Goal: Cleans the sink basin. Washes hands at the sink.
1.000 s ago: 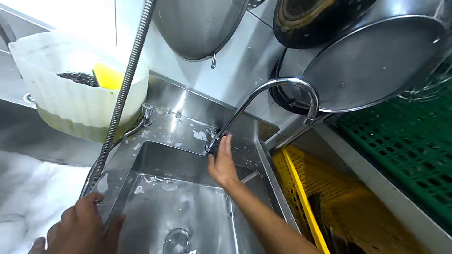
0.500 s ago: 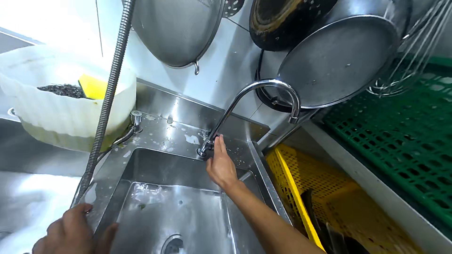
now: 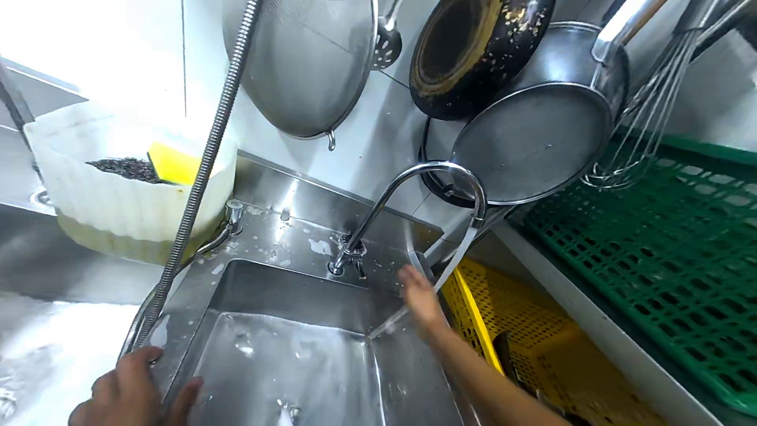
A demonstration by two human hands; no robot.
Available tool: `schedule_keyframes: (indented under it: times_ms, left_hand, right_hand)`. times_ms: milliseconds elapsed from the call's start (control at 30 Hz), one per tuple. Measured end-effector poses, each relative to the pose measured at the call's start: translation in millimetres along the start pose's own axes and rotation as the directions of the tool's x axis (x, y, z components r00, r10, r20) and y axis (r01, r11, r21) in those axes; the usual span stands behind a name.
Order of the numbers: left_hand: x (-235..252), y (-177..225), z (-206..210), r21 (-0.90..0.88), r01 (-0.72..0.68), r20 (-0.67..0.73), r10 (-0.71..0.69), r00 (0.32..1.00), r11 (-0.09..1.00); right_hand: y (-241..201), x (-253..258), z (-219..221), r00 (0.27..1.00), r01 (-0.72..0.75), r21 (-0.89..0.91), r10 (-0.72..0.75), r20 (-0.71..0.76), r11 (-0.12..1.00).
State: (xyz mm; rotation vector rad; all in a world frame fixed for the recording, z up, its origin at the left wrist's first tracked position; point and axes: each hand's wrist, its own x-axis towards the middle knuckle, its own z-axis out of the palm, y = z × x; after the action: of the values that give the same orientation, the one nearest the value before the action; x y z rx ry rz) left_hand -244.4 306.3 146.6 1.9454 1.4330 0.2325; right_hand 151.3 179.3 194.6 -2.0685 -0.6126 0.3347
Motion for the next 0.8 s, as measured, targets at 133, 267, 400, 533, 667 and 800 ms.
schedule_keyframes:
  times_ms: [133,267,400,533,667,800]
  left_hand:
    - [0.0,-2.0,2.6,-0.029,-0.027,-0.032,0.026,0.999,0.999]
    - [-0.4,-0.7,-0.7,-0.038,-0.015,-0.010,0.015,1.000,0.999]
    - [0.9,-1.6,1.1,-0.040,-0.010,-0.015,0.010,1.000,0.999]
    - [1.7,-1.5,2.2,-0.035,-0.009,-0.021,0.009,1.000,0.999]
    - [1.4,-3.7,4.6,-0.030,-0.022,-0.041,0.021,0.999,0.999]
    - [1.7,-2.0,3.0,-0.027,-0.013,-0.033,0.012,0.999,1.000]
  right_hand:
    - [-50.6,38.6,-40.9,0.888,-0.305,0.674,0.457,-0.054,0.673]
    - [-78.2,52.8,-74.0,0.882,-0.299,0.752,0.470,-0.017,0.587]
    - [-92.0,54.3,-87.2,0.939,-0.252,0.769,0.341,0.048,0.587]
    - [-93.0,57.0,-87.0,0.957,-0.272,0.808,0.236,0.169,0.523]
    - [-91.3,63.2,-83.5,0.955,-0.293,0.783,0.198,0.219,0.548]
    - [-93.5,63.6,-80.0,0.954,-0.291,0.803,0.096,0.284,0.520]
